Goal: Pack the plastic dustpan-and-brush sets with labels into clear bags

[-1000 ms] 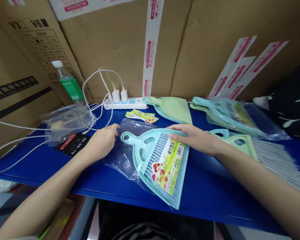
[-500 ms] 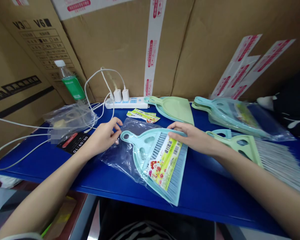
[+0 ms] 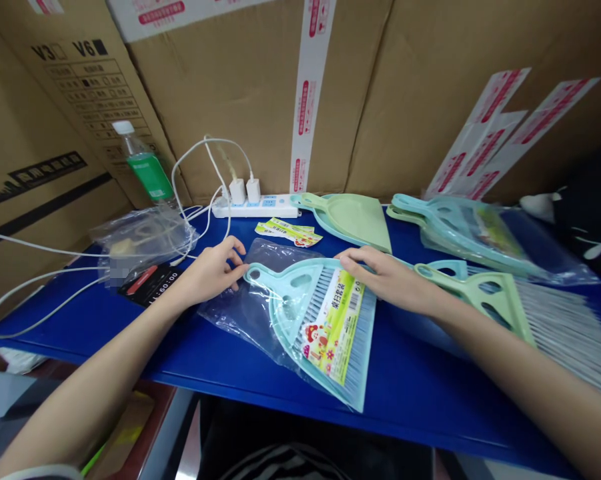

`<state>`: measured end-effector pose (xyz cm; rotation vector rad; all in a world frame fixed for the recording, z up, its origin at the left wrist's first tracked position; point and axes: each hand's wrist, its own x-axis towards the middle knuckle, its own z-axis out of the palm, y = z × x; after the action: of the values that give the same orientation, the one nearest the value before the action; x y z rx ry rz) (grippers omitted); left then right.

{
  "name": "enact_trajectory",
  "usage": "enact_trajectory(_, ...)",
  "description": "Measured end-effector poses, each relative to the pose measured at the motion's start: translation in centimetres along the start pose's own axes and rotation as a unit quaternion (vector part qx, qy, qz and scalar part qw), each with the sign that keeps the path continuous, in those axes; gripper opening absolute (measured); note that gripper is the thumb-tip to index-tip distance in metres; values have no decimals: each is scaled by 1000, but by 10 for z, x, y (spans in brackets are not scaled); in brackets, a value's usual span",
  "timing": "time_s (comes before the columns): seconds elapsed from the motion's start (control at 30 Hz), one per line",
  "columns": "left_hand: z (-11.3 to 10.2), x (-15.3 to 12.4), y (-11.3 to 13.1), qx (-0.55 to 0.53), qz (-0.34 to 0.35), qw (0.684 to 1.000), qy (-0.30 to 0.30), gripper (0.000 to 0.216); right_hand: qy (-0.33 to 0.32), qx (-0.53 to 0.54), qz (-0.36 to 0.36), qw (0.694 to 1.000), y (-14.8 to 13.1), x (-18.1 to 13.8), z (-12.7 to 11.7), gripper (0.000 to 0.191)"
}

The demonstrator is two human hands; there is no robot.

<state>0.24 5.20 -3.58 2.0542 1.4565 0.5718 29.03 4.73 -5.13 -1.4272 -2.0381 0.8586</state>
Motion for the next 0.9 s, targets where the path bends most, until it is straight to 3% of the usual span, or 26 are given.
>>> enact_trajectory(0.23,0,-1,0,40,-10,999,-23,17,-107,176,122,971,-3,-3,-5,67)
enact_trajectory(0.4,-2,-1,-3,137,9,991,-6,17,-121,242,125,955,4,0,-6,67)
enact_trajectory(0.7,-8,1,-1,203,-43,978,16,19,-162,419,117,886,17,5,-4,34)
enact_trajectory(0.9,-10,0,1,243,-60,968,28,19,-137,449,111,876,18,6,-3,25)
